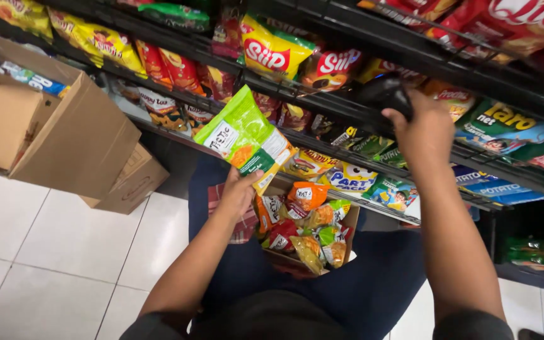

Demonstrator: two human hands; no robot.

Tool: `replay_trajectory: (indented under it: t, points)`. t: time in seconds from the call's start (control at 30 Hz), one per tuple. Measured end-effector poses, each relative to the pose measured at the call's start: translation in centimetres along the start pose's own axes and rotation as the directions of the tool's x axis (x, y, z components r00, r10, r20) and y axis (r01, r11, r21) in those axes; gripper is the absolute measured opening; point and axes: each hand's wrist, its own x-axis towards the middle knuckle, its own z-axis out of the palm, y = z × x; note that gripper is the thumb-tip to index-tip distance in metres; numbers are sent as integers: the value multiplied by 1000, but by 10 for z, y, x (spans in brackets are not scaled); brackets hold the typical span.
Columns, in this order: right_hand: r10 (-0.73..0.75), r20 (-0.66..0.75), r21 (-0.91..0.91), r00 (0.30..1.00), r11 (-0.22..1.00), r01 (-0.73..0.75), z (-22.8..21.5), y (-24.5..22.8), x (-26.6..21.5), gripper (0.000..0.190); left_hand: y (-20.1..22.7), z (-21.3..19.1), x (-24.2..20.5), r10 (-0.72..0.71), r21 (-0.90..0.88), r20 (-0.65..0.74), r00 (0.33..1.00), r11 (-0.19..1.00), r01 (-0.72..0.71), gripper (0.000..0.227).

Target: Scanning snack bags and placing them onto grocery store shelves.

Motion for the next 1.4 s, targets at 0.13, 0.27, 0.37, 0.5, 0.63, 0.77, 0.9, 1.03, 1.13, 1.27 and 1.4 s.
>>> replay_trajectory:
  t: [0.13,0.27,0.37,0.5,0.63,0.77,0.9,1.03,1.13,1.27,1.4]
  points:
    - [-49,61,-23,997,998,51,22,10,11,49,5,1,-2,-8,4,10,1000,1000,8,68]
    - [-46,71,40,996,998,43,36,23,16,38,8,7,-10,31,-14,48,998,999,-30,69]
    - [-63,37,100,997,993,59,20,11,20,33,18,31,-22,46,-41,22,999,998,-45,70]
    - [-199,-143,253,970,940,230,-16,-42,-2,33,11,48,-35,208,-61,-50,977,976,-210,70]
    - [-346,-32,521,938,795,310,-69,-121,-45,50,11,78,-33,405,105,24,914,908,-405,64]
    - [-426,-112,683,898,624,381,-104,-157,-43,91,90,206,-57,518,600,463,719,414,-684,70]
    - [-105,-89,882,990,454,128,-78,-128,-25,86,158,284,-94,417,532,802,428,-170,-830,105]
    - [195,92,857,977,484,-177,-107,-97,7,66,208,299,-85,387,523,834,394,-325,-788,106]
    - [85,89,996,992,-5,-89,-138,-92,27,72,243,323,-71,346,581,776,527,-68,-811,114]
    - [-65,179,982,982,-47,-183,-146,-73,53,65,267,346,-35,29,660,685,728,398,-637,109]
    - [-84,105,992,991,79,-99,-157,-76,85,59,291,365,3,-48,606,720,692,530,-594,71]
